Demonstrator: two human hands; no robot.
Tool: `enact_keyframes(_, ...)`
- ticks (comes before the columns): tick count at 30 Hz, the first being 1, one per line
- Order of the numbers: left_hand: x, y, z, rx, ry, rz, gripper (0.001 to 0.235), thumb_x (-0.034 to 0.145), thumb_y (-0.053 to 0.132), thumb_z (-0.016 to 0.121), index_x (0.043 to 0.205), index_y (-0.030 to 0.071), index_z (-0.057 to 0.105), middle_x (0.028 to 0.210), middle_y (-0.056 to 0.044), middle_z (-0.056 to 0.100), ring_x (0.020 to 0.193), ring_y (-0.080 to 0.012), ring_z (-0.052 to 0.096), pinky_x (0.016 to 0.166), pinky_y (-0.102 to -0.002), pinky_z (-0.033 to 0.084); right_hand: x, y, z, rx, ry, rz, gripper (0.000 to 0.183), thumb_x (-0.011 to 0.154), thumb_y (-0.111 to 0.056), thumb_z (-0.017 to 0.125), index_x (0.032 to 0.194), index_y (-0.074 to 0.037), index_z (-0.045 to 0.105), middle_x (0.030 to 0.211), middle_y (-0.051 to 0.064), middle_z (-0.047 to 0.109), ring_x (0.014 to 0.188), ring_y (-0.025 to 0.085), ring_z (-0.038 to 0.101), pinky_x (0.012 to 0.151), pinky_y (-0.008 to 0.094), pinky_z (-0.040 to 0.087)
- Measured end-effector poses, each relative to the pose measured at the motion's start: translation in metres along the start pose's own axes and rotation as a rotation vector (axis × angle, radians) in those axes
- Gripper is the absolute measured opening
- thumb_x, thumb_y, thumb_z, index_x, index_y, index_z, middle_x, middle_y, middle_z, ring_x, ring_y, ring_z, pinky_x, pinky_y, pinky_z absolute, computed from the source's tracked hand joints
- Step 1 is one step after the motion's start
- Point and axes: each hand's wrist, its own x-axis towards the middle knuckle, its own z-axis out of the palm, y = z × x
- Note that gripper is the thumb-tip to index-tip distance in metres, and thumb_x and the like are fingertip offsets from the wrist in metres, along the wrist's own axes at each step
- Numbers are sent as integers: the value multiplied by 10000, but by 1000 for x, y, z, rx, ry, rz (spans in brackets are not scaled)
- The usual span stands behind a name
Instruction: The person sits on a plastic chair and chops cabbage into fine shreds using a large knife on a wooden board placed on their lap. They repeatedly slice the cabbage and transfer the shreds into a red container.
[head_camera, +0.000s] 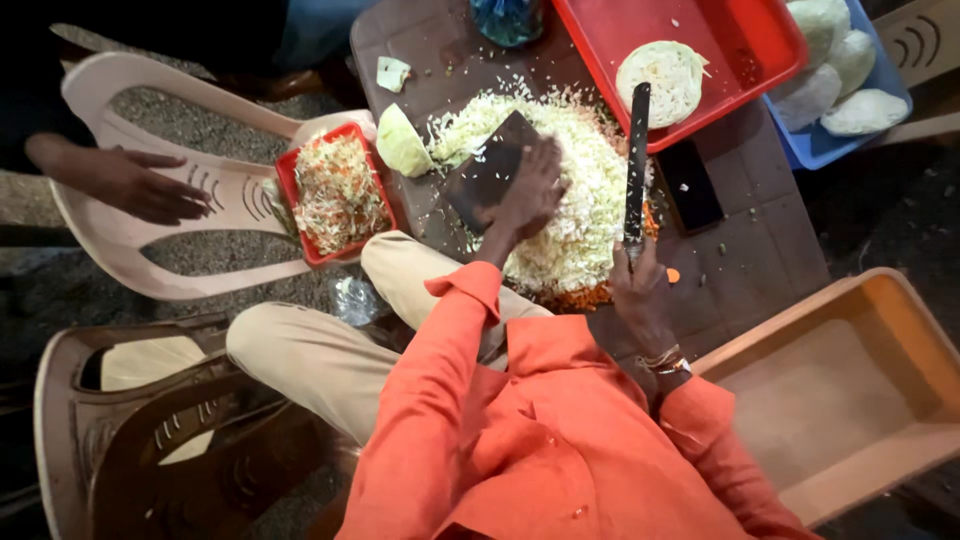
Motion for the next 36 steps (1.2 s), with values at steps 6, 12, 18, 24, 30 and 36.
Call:
enact_keyframes(6,-13,68,7,-128,-52,96,692,1089,423,413,1600,-28,292,1722,-170,183,1619,-307,168,1340,-444,128,-6,-4,-2,93,3,-62,242,1051,-247,570,1094,-10,552,615,74,630,496,180,624,462,356,459)
enact_keyframes(12,-13,96,-7,21,-89,104,801,1009,490,490,1582,-10,238,1689,-186,147,1586,-333,112,1307,-453,121,-11,8,7,224,2,-141,212,1047,-198,581,1130,-5,552,606,49,568,466,125,540,428,319,407)
enact_keyframes(18,-16,90,-15,78,9,39,771,1057,471,454,1615,10,190,1707,-193,69,1596,-336,53,1302,-499,58,-29,5,10,212,-44,-160,226,1051,-197,587,1146,6,556,601,19,593,465,99,547,433,287,431)
enact_keyframes(24,-32,51,-38,111,325,-69,559,1014,260,535,1529,55,460,1711,-148,225,1621,-327,135,1345,-508,80,-40,24,19,232,-161,-71,264,1064,-206,588,1076,57,565,631,35,604,494,119,550,456,300,427)
enact_keyframes(30,-45,-26,-61,132,677,-344,471,976,183,603,1430,61,567,1635,-147,414,1581,-354,340,1342,-513,190,-24,76,55,-335,18,-660,503,1016,-224,647,1359,110,494,719,117,632,569,272,596,531,397,467)
enact_keyframes(36,-48,-114,-77,172,660,-783,866,945,456,667,1565,-34,314,1608,-297,286,1534,-440,224,1252,-612,135,0,64,72,-469,85,-673,344,1012,-241,610,1292,-47,564,930,241,722,685,288,667,633,383,522)
